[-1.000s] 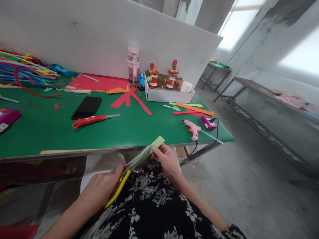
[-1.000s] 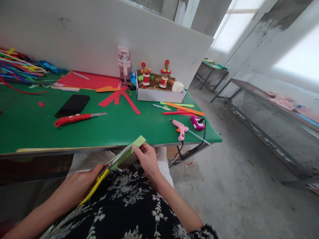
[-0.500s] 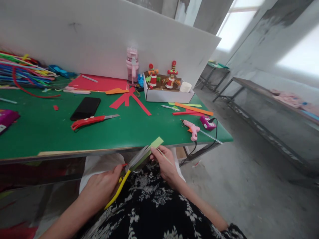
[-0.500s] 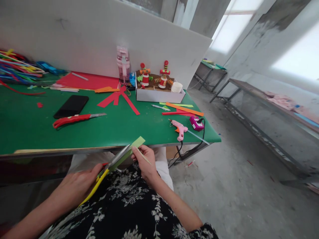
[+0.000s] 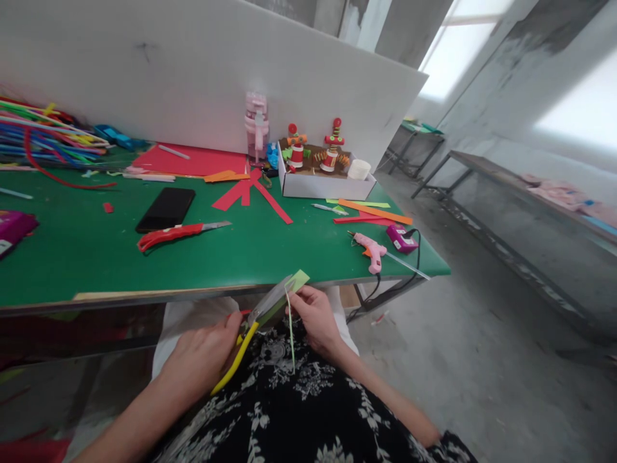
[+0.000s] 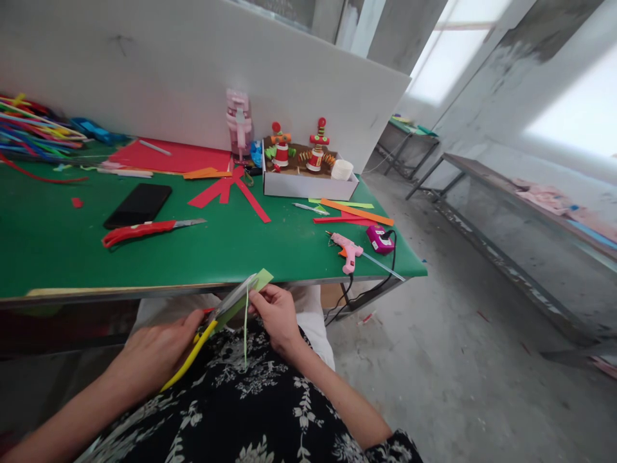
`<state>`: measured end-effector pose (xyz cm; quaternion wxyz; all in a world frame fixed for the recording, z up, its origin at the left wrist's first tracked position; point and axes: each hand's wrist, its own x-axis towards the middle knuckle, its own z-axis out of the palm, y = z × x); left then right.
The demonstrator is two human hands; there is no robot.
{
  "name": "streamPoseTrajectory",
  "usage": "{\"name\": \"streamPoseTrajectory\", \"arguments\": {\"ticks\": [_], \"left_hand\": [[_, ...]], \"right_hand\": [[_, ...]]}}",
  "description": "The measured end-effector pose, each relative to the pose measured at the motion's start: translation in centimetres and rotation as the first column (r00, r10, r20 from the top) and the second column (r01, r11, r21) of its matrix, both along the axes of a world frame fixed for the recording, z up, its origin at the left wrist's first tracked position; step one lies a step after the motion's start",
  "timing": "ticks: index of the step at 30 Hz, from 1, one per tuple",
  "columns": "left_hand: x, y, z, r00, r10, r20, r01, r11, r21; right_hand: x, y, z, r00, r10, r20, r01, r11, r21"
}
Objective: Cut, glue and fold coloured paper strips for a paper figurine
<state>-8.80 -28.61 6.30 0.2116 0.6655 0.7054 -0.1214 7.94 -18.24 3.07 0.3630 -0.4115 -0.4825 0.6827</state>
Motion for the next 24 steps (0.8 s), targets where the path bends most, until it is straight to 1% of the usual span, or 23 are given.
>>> {"name": "streamPoseTrajectory", "arguments": {"ticks": [4, 6, 10, 14, 24], "left_hand": [[0.09, 0.08, 0.01, 1.000, 0.001, -0.022, -0.001, 1.000, 0.015], [0.16, 0.18, 0.15, 1.000, -0.002, -0.029, 0.002, 1.000, 0.013], [0.40, 0.42, 0.45, 1.000, 0.009, -0.011, -0.009, 1.000, -0.018], [0.57, 0.48, 0.52, 1.000, 0.017, 0.022, -0.016, 1.000, -0.024], [0.53, 0.38, -0.01, 0.999, 0.014, 0.050, -0.013, 1.000, -0.004]], "right_hand": [[0.11, -0.03, 0.00, 1.000, -0.010, 0.029, 0.008, 0.999, 0.052], [0.08, -0.11, 0.11, 1.000, -0.004, 0.030, 0.002, 0.998, 0.058], [-0.11, -0.25, 0.32, 1.000, 0.019, 0.020, -0.019, 1.000, 0.000], [-0.24, -0.28, 0.31, 1.000, 0.010, -0.003, -0.010, 0.999, -0.045], [-0.29, -0.47, 0.18, 0.998, 0.024, -0.055, -0.029, 0.996, -0.087]]}}
